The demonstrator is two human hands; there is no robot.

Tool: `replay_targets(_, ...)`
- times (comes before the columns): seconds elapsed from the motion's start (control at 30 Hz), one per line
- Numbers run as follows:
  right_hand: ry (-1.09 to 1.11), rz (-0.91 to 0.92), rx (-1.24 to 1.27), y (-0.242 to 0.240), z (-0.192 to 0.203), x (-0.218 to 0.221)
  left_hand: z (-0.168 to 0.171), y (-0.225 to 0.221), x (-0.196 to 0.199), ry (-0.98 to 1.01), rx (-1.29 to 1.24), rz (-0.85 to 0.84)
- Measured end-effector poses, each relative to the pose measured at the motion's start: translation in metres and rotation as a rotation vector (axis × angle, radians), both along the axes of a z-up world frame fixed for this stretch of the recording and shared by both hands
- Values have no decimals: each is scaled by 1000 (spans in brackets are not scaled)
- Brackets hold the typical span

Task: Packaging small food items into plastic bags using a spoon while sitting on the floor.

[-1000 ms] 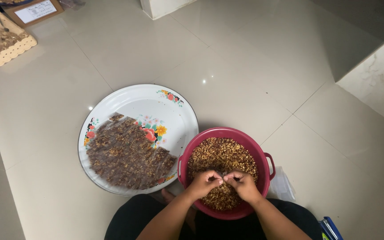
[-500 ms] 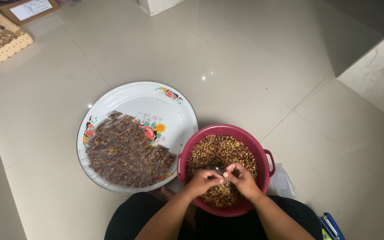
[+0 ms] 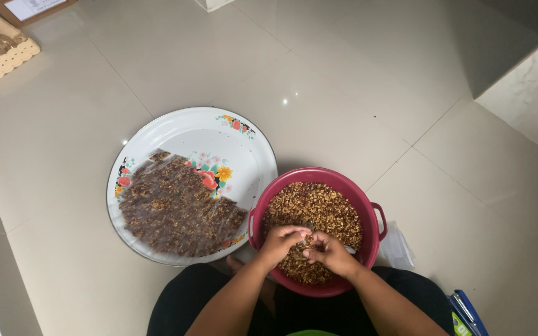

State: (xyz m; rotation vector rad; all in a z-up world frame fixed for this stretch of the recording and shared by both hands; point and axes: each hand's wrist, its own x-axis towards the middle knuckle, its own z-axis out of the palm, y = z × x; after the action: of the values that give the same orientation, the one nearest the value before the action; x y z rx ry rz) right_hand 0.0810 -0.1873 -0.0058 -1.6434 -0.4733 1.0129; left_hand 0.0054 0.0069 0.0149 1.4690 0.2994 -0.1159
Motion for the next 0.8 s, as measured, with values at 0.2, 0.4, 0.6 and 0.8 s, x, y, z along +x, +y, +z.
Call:
replay_targets(0.2,52,-56,-105,6,16,-1,0,3,0,18,-15,3)
replay_targets(0.4,33,-26,-95,2,9,0,-10,2,1,-23,16,-37)
replay_targets(0.6,64,-72,-161,4,9,4,-5,-4,-2,-134,12,-103)
replay_targets(0.8,-113,-82,-171,-5,2,7,-19,-7,-1,-277,97,-60)
